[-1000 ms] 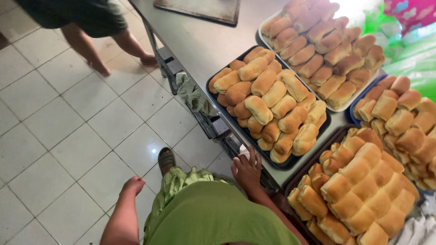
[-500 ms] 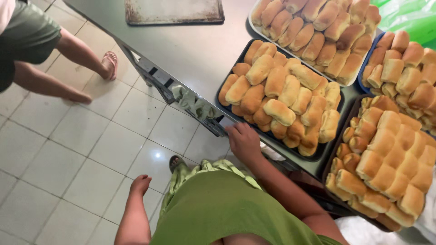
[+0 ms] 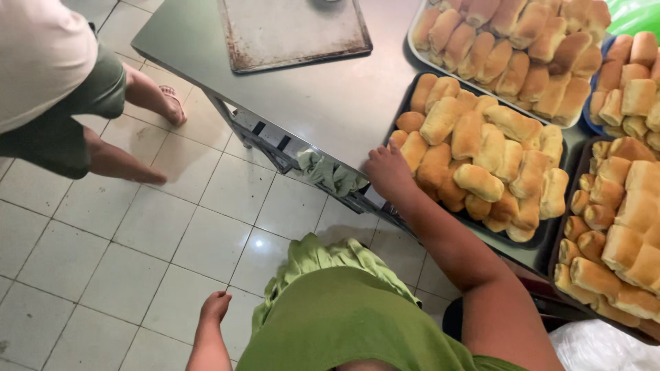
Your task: The person lifts and repositions trays of baked bread rolls on a stainless steel worktable, aligning the trays and adjusting individual rolls by hand. They stack one tray of rolls on top of another and continue arranging the trays across the table.
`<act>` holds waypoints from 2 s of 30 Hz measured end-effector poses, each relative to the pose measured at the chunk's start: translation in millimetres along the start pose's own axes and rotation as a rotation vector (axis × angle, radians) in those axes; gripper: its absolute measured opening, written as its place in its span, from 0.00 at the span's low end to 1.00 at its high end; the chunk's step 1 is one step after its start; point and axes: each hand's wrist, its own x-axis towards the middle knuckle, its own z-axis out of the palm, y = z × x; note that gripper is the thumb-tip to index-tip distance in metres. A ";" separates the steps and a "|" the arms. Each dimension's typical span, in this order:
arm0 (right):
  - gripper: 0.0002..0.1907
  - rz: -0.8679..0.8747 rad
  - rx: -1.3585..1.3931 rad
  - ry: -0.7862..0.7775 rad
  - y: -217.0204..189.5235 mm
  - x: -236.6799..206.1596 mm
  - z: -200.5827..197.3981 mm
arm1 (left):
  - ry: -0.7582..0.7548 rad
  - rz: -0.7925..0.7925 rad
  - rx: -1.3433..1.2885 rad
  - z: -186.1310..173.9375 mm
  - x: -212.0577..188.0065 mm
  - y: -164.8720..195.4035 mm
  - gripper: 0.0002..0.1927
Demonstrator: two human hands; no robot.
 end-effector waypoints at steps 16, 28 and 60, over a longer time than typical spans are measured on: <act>0.32 0.508 0.680 0.247 98.6 138.3 -59.0 | 0.090 -0.018 -0.058 -21.3 42.1 62.5 0.27; 0.14 0.691 0.985 0.032 125.2 226.7 -100.9 | 0.238 0.636 -0.836 -83.9 102.8 311.0 0.23; 0.11 0.953 0.478 -0.223 229.9 311.3 -106.3 | -0.309 0.731 -1.045 -79.6 117.1 536.1 0.30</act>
